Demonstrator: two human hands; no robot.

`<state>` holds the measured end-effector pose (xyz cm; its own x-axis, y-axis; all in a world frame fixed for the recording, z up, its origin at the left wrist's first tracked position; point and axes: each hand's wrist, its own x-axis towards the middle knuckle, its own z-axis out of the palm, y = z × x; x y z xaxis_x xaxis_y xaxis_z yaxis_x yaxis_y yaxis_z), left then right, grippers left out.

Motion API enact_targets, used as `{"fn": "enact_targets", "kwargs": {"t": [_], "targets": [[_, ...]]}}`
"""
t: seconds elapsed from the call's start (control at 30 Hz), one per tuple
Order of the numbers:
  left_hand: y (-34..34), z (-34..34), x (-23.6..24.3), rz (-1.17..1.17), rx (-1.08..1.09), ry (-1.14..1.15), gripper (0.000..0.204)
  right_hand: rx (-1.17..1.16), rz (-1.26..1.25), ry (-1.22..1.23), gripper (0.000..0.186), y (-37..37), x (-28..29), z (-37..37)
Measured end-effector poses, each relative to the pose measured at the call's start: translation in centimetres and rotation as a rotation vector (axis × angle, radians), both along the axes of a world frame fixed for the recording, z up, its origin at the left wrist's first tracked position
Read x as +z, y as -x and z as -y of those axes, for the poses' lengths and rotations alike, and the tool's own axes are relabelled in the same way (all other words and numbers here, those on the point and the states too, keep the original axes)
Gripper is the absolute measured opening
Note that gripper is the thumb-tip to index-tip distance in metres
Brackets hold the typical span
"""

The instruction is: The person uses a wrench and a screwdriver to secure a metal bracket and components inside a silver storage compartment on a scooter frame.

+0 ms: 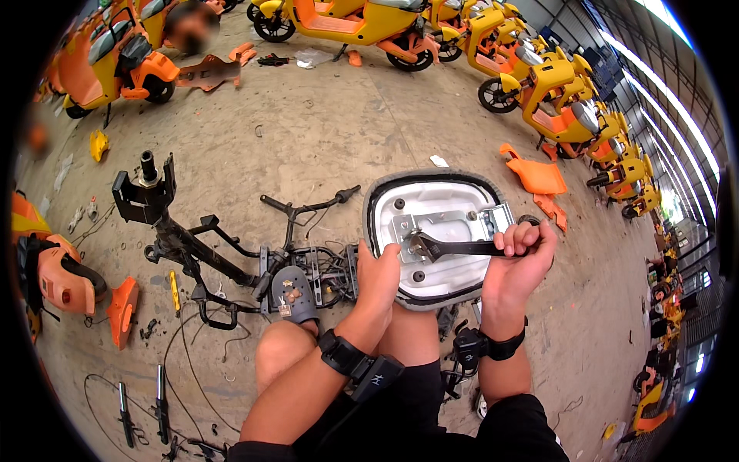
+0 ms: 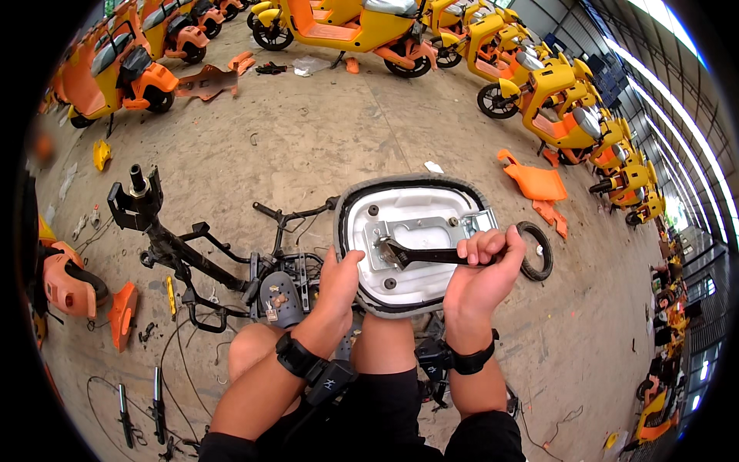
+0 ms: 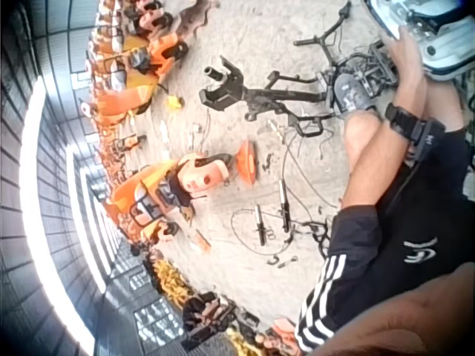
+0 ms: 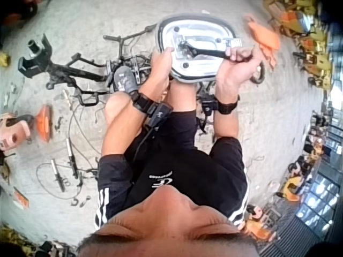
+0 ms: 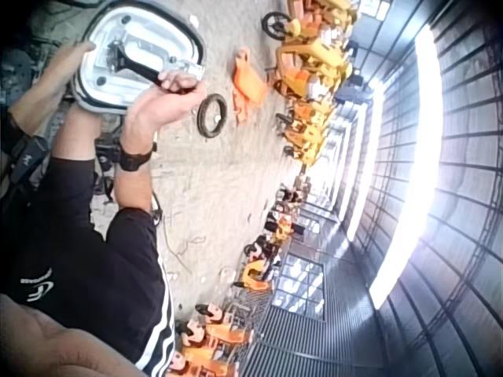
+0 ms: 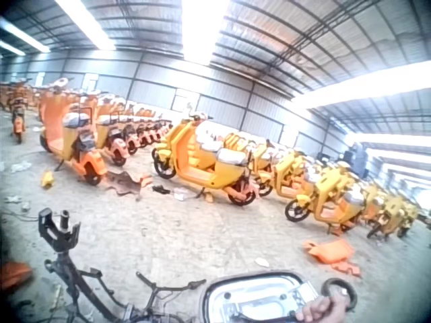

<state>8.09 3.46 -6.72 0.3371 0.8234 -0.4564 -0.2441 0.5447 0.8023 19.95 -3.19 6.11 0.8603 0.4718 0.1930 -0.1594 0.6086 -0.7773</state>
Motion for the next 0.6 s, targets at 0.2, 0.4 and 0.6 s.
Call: {"fn": "enact_targets", "kwargs": {"t": [0.2,0.4,0.6], "targets": [[-0.1,0.0,-0.1,0.004,0.021,-0.005,0.08,0.038,0.063,0.015,0.036,0.5,-0.2,-0.1],[0.2,0.0,0.8,0.086,0.016,0.02,0.077,0.148,0.229,-0.087,0.032,0.0,-2.8,-0.3],[0.1,0.3,0.8,0.001,0.021,-0.009,0.081,0.265,0.08,-0.024,0.037,-0.8,-7.1,-1.3]]}}
